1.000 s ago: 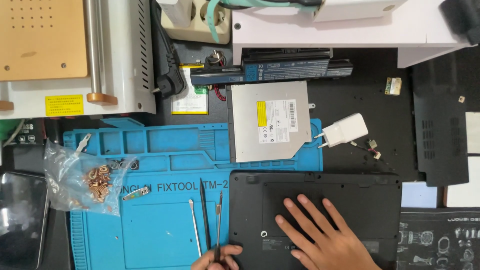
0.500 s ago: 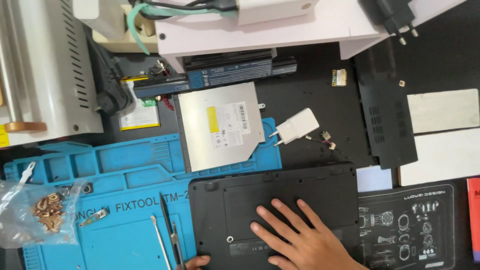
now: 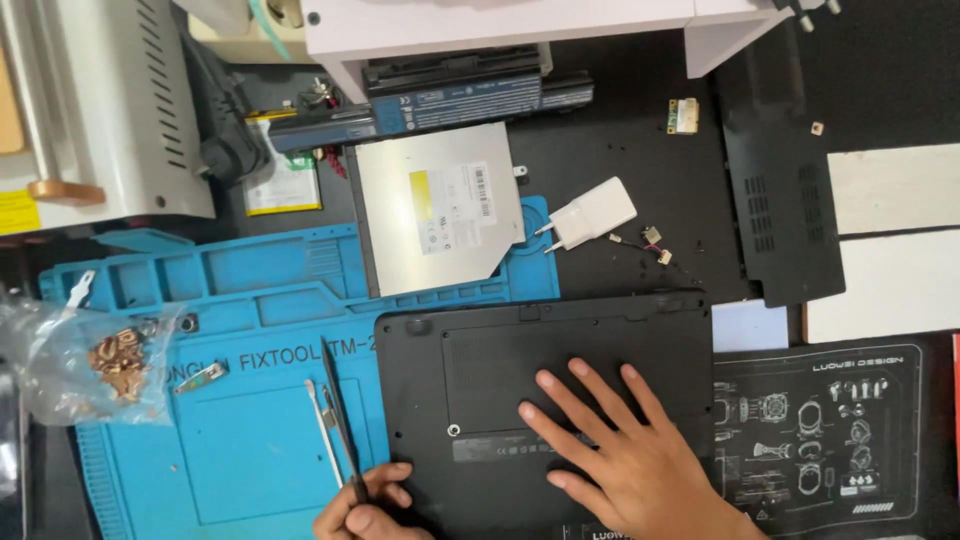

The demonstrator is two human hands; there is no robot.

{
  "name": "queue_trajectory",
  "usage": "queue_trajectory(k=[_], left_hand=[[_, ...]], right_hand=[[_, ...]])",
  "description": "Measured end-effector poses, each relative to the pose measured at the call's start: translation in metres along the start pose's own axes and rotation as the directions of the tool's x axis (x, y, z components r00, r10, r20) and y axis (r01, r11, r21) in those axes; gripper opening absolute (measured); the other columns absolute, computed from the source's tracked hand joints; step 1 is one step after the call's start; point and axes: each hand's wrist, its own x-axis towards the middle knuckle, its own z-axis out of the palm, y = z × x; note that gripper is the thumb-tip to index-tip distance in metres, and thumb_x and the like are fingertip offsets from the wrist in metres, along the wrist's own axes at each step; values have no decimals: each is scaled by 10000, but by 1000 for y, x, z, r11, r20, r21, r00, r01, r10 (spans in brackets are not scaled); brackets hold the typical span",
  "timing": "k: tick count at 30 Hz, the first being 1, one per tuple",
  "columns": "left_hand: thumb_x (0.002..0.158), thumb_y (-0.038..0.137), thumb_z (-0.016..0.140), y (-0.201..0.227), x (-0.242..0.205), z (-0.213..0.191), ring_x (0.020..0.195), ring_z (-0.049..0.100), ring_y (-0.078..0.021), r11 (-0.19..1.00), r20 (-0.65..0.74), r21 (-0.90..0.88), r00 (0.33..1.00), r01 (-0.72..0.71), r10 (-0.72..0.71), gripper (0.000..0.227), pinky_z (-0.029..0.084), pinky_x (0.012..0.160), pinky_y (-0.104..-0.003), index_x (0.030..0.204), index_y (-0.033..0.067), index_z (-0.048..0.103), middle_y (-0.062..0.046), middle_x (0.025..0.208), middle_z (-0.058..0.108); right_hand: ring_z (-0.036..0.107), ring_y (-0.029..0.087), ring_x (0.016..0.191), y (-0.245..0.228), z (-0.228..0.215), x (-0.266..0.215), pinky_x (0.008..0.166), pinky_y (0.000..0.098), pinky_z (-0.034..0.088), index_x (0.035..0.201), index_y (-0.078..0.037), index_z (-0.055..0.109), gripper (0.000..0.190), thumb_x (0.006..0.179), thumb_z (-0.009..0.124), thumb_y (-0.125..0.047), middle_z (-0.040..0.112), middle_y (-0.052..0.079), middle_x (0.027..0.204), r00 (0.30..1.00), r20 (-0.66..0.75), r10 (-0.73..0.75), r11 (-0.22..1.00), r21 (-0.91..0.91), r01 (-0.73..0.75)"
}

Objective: The person uses a screwdriver to remove screws from the bottom of a red laptop. They then open the laptop, remove the keyboard, and separate the screen assembly from the main body, exposing the internal components.

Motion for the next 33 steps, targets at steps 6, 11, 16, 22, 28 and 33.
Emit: queue_trajectory(k=[6, 11, 16, 22, 28, 33], left_hand=[[1182, 360, 315, 65, 34, 36, 669, 503, -141, 997, -3, -72, 999, 36, -37, 353, 447, 686, -277, 1134, 26, 419, -175, 877, 667], [1173, 304, 295, 77, 44, 37, 653, 482, -136, 981, -27, -184, 998, 58, -64, 308, 412, 646, -264, 1141, 19, 406, -189, 874, 682], [1182, 315, 337, 79, 49, 34, 688, 495, -148, 945, -9, -326, 999, 42, -47, 308, 434, 663, -274, 1140, 16, 399, -192, 888, 649], [1182, 352, 313, 82, 57, 29, 629, 472, -129, 923, -30, -381, 997, 54, -71, 343, 385, 562, -240, 1051, 51, 410, -129, 791, 576], [1182, 373, 318, 84, 59, 28, 588, 430, -122, 910, -27, -411, 997, 55, -73, 363, 356, 535, -239, 999, 72, 400, -99, 719, 520], [1189, 366, 345, 81, 57, 28, 608, 428, -117, 898, 4, -439, 999, 35, -37, 357, 346, 547, -246, 1006, 68, 414, -78, 744, 500]], right_hand=[[286, 335, 1489, -8, -2, 0, 1174, 606, 184, 1518, -269, 436, 645, 930, 556, -505, 362, 71, 1608, 996, -80, 39, 997, -56, -44], [260, 352, 1490, -14, -6, -2, 1183, 603, 166, 1529, -257, 411, 655, 932, 543, -492, 354, 94, 1605, 992, -99, 72, 991, -109, -83], [295, 384, 1493, -21, -10, -4, 1181, 614, 212, 1531, -208, 428, 655, 938, 555, -454, 356, 128, 1619, 986, -151, 75, 989, -118, -94], [330, 401, 1477, -23, -11, -8, 1177, 627, 235, 1523, -186, 453, 663, 922, 588, -431, 372, 143, 1607, 984, -168, 60, 982, -168, -89], [339, 390, 1489, -22, -7, -31, 1193, 620, 235, 1519, -174, 476, 653, 922, 598, -410, 391, 136, 1613, 969, -232, 89, 980, -155, -127], [344, 373, 1496, -15, -2, -49, 1210, 616, 222, 1509, -170, 501, 631, 933, 594, -410, 404, 117, 1612, 955, -276, 112, 978, -141, -155]])
